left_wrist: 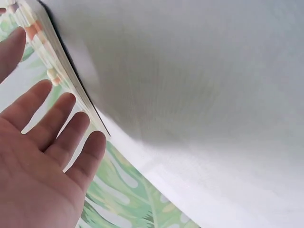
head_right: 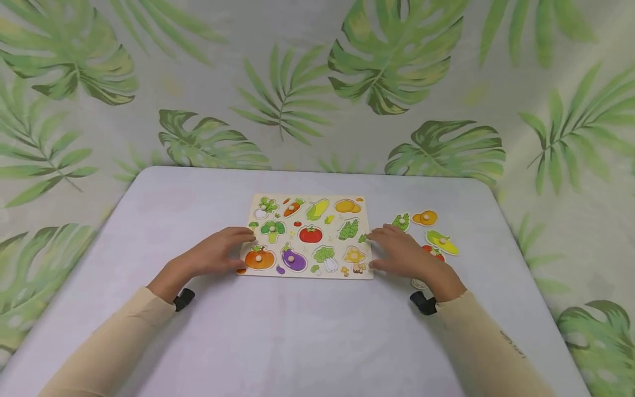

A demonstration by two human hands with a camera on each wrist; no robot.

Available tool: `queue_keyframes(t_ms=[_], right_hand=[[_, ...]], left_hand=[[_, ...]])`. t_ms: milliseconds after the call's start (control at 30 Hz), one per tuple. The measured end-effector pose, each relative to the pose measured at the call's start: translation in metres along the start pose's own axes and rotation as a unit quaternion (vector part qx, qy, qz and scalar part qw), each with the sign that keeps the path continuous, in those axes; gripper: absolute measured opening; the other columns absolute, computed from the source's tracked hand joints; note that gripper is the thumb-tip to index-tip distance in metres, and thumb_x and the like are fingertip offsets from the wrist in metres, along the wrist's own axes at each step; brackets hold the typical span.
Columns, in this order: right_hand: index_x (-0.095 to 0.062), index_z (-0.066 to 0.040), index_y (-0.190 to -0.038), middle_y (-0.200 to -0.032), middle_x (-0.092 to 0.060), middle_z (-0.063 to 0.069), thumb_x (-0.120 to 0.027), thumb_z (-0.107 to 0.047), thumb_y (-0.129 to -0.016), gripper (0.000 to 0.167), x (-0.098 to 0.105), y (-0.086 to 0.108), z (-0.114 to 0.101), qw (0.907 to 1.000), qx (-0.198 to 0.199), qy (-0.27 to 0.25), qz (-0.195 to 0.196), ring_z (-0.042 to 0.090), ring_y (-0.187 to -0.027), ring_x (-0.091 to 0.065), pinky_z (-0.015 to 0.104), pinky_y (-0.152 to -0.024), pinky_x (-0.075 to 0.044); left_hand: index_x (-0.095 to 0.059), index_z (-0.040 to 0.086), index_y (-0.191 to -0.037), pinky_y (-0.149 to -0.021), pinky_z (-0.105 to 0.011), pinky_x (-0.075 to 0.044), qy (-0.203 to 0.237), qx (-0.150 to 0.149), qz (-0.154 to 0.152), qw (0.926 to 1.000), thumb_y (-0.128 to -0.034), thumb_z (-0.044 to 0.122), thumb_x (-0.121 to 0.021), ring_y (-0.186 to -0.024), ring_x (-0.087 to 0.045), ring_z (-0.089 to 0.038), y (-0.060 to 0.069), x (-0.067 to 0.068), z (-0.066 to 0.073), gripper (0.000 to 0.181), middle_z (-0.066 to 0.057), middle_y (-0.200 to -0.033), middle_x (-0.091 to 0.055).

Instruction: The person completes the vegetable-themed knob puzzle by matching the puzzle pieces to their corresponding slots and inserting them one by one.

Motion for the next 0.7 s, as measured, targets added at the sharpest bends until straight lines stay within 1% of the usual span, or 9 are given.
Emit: queue_keyframes(t_ms=[67,167,267,367,433,567,633,700], right_hand=[[-0.053,-0.003,-0.139,-0.147,-0.051,0.022,-0.073,-0.028,-0.087,0.061,0.002,0.009,0.005,0.9999,-0.008,0.004,-0.01,0.047,-0.144,-0.031,0.067,-0.116,-0.026],[-0.055,-0.003,-0.138,-0.144,-0.053,0.021,-0.073,-0.03,-0.088,0.059,0.006,0.021,0.014,0.9996,-0.02,0.017,-0.014,0.047,-0.141,-0.034,0.066,-0.115,-0.029],[-0.057,-0.001,-0.135,-0.14,-0.057,0.022,-0.073,-0.031,-0.087,0.059,0.011,0.031,0.024,0.9992,-0.021,0.034,-0.008,0.048,-0.138,-0.038,0.067,-0.112,-0.031],[-0.058,0.0,-0.133,-0.136,-0.06,0.022,-0.075,-0.031,-0.086,0.058,0.02,0.039,0.035,0.9988,-0.025,0.042,0.003,0.05,-0.134,-0.04,0.069,-0.109,-0.034],[-0.059,0.001,-0.131,-0.134,-0.061,0.023,-0.076,-0.03,-0.085,0.058,0.026,0.044,0.042,0.9986,-0.032,0.041,0.007,0.051,-0.132,-0.04,0.07,-0.108,-0.035],[-0.057,0.005,-0.131,-0.132,-0.06,0.026,-0.075,-0.029,-0.086,0.059,0.036,0.048,0.053,0.9983,-0.041,0.042,0.003,0.051,-0.129,-0.043,0.069,-0.105,-0.038],[-0.056,0.007,-0.132,-0.132,-0.059,0.028,-0.074,-0.026,-0.087,0.058,0.04,0.049,0.058,0.9983,-0.042,0.04,0.0,0.051,-0.127,-0.046,0.067,-0.105,-0.039],[-0.056,0.008,-0.132,-0.133,-0.058,0.03,-0.072,-0.023,-0.088,0.056,0.045,0.049,0.062,0.9984,-0.045,0.034,-0.001,0.051,-0.126,-0.046,0.067,-0.104,-0.039]], left_hand=[[-0.055,0.005,-0.14,-0.116,-0.053,-0.038,-0.009,-0.003,-0.015,0.9998,-0.0862,0.021,-0.074,-0.143,-0.042,-0.035,-0.001,-0.003,0.001,0.059,-0.014,-0.151,-0.048],[-0.052,0.006,-0.143,-0.118,-0.053,-0.036,-0.021,-0.002,-0.037,0.9991,-0.0892,0.022,-0.071,-0.148,-0.035,-0.036,-0.002,-0.005,0.002,0.06,-0.013,-0.158,-0.04],[-0.049,0.007,-0.145,-0.119,-0.054,-0.034,-0.038,-0.007,-0.054,0.9978,-0.0915,0.023,-0.069,-0.15,-0.03,-0.038,-0.001,-0.007,0.002,0.06,-0.013,-0.161,-0.034],[-0.047,0.007,-0.147,-0.119,-0.056,-0.033,-0.05,-0.009,-0.066,0.9965,-0.091,0.027,-0.07,-0.151,-0.027,-0.038,0.0,-0.007,0.003,0.064,-0.013,-0.163,-0.031],[-0.044,0.007,-0.149,-0.119,-0.057,-0.032,-0.053,-0.009,-0.075,0.9957,-0.0902,0.029,-0.071,-0.152,-0.026,-0.039,0.001,-0.007,0.003,0.069,-0.013,-0.164,-0.029],[-0.039,0.008,-0.152,-0.119,-0.058,-0.03,-0.047,0.004,-0.095,0.9944,-0.0897,0.033,-0.072,-0.154,-0.022,-0.037,0.001,-0.006,0.004,0.075,-0.011,-0.166,-0.024],[-0.039,0.008,-0.152,-0.119,-0.059,-0.03,-0.043,0.008,-0.096,0.9944,-0.0895,0.033,-0.072,-0.154,-0.022,-0.036,0.001,-0.006,0.004,0.075,-0.011,-0.166,-0.023],[-0.041,0.009,-0.152,-0.119,-0.059,-0.03,-0.038,0.013,-0.092,0.995,-0.0887,0.033,-0.073,-0.153,-0.023,-0.036,0.001,-0.006,0.003,0.075,-0.01,-0.166,-0.025]])
Point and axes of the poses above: each hand's wrist, its own y-axis away from the middle knuckle, its own x-axis out of the back of the hand, z = x × y, the point moved 2 cm from there along -y, towards the middle knuckle
